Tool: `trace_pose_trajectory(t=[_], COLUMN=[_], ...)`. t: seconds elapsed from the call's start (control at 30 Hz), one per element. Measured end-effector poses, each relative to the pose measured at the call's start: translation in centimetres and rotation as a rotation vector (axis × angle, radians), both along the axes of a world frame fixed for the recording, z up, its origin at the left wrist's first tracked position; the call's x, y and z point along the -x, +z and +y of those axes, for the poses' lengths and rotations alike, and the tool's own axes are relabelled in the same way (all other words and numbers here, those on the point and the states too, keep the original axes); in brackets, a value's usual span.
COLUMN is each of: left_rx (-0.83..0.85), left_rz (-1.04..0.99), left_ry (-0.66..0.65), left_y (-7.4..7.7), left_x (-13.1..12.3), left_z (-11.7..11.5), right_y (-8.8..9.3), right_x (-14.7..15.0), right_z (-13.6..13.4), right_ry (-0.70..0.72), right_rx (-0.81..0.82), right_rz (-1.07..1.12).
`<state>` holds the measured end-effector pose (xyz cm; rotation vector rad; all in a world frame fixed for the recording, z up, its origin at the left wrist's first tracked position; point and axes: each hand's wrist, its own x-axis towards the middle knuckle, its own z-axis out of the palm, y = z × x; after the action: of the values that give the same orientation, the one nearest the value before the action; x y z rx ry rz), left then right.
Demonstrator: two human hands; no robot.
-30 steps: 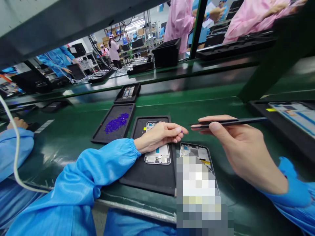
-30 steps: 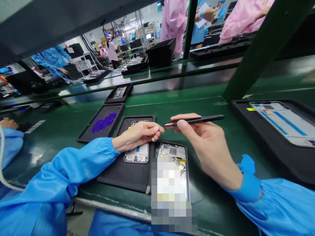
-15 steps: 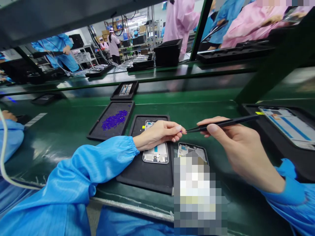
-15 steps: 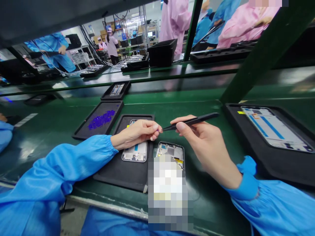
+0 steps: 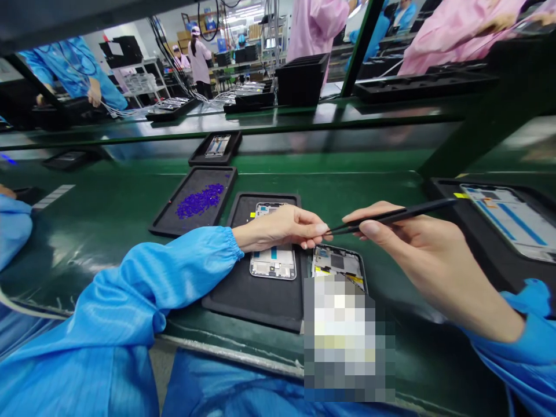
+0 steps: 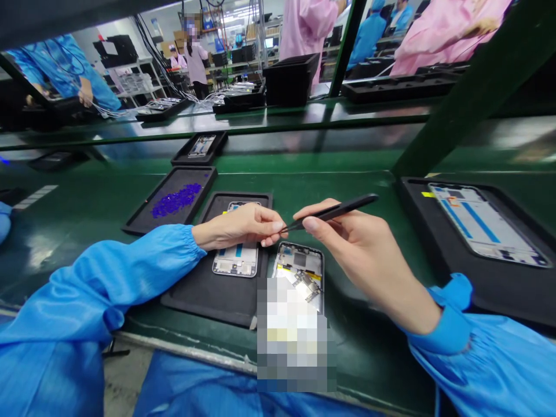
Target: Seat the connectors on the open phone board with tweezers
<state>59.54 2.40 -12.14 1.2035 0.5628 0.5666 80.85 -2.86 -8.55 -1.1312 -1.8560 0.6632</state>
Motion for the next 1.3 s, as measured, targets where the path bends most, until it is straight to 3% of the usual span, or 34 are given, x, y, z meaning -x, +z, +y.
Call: trace_pose_trajectory(t=[0.37,0.93,1.3], left_rx=[0.106,0.115,0.101], left_rz=[-0.056,-0.078,-0.101], left_ry=[0.045,0.070,0.071], left_y=[0.04,0.13,-0.67], left_x=[-0.36,-0.54,-0.41], left_z=[-0.40,-0.61,-0.51], right_y=[-0.24,-0.21,-0.60], right_x=[0.02,0.13,-0.06], right_z=[-0.02,0.07,-0.04], right_ry=[-0.058,-0.013,-0.019], right_rx=[-0.003,-0.048,-0.078], right_rz=[-0.018,-0.003,0.003])
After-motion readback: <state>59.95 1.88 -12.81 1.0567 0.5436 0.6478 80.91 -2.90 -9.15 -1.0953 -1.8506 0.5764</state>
